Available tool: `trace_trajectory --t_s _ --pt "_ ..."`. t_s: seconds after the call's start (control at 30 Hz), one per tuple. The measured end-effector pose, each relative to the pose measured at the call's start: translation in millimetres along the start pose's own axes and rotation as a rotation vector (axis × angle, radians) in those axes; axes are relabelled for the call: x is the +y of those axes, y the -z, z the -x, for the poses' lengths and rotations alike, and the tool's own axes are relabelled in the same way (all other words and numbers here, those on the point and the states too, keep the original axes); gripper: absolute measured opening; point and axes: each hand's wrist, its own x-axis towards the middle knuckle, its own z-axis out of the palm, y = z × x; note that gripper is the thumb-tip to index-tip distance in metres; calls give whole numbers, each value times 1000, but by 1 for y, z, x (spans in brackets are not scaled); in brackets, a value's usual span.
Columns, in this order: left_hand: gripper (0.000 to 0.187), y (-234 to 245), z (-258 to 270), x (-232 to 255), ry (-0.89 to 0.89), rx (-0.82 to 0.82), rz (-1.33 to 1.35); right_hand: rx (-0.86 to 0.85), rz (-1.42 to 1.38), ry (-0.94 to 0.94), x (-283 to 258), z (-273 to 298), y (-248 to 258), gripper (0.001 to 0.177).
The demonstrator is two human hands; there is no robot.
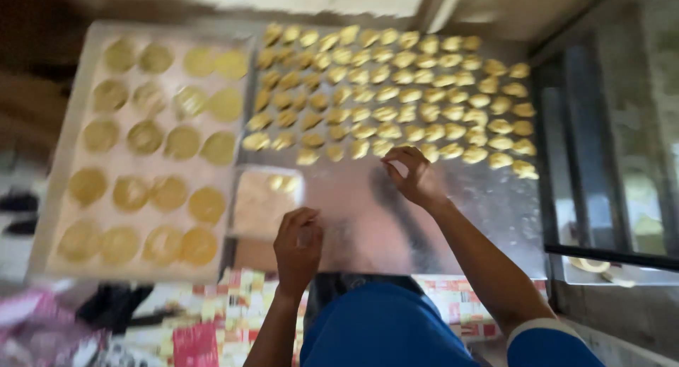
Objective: The person repeatedly rolls small pieces of dough into balls and places them on a metal tray. The person also flattens some dough pieces and arranges them on a separate tray. The process is continuous throughout the clip.
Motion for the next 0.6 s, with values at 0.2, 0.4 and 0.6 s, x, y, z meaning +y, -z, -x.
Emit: trace_trajectory --t_s 0.2,0.4,0.6 --pt "14 -142 -85 -15 -99 -342 16 242 171 -168 131 -19 117 21" --pt "12 -329 -202 -112 -441 -472 -188 273 277 -158 261 -111 147 18" --pt "36 -483 -300 -182 -214 -709 -459 104 247 -245 329 -203 120 29"
